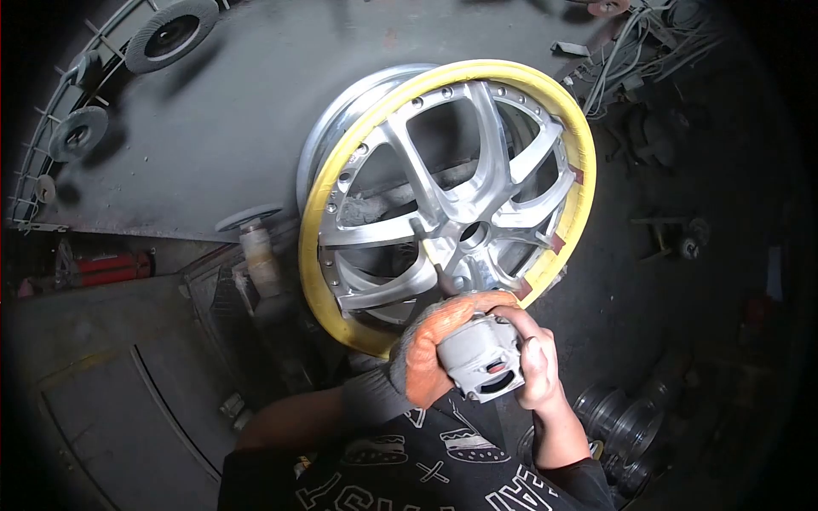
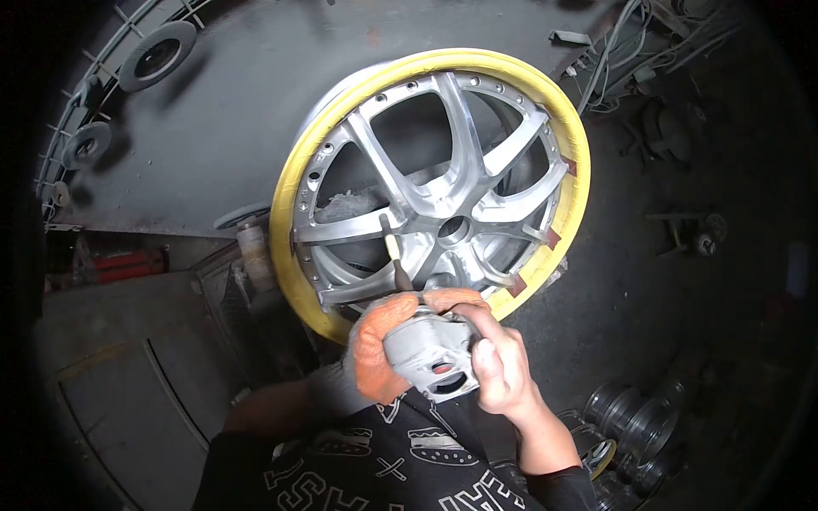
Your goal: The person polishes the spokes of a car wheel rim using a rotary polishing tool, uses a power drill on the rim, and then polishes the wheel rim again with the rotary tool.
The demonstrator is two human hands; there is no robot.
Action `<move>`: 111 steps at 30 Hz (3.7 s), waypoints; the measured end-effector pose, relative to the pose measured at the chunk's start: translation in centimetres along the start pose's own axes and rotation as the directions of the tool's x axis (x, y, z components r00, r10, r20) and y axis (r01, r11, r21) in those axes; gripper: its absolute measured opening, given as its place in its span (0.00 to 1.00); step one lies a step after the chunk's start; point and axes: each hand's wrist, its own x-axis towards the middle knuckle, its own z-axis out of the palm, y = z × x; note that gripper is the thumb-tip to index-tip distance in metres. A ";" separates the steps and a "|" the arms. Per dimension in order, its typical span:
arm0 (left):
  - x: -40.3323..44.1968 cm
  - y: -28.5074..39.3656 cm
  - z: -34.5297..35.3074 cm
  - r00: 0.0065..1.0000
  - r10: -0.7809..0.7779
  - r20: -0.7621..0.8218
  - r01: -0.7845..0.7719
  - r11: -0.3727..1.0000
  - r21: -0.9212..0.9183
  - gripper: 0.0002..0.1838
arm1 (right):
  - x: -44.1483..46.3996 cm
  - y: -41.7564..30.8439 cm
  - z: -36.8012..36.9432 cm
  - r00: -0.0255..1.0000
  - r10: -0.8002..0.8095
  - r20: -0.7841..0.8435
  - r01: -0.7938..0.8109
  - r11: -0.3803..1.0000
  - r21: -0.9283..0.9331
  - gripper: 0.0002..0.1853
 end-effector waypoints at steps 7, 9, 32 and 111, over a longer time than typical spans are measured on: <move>1.4 -0.5 0.7 0.992 -0.109 -0.062 0.098 0.982 -0.162 0.23 | 0.5 1.0 -1.2 0.999 -0.006 -0.047 0.008 0.998 0.055 0.32; 1.4 -0.6 0.7 0.991 -0.117 -0.071 0.103 0.978 -0.180 0.23 | 0.5 0.9 -1.4 1.000 0.005 -0.023 -0.004 0.999 0.045 0.32; -6.0 4.5 -1.7 0.992 0.000 -0.128 -0.026 0.979 -0.203 0.33 | 3.4 -4.3 5.1 0.960 0.034 0.277 -0.032 0.999 -0.010 0.25; -7.0 2.2 -4.8 0.969 -0.115 -0.220 0.159 0.967 0.197 0.30 | 1.8 3.4 6.9 0.911 -0.393 0.128 0.401 0.915 -0.044 0.26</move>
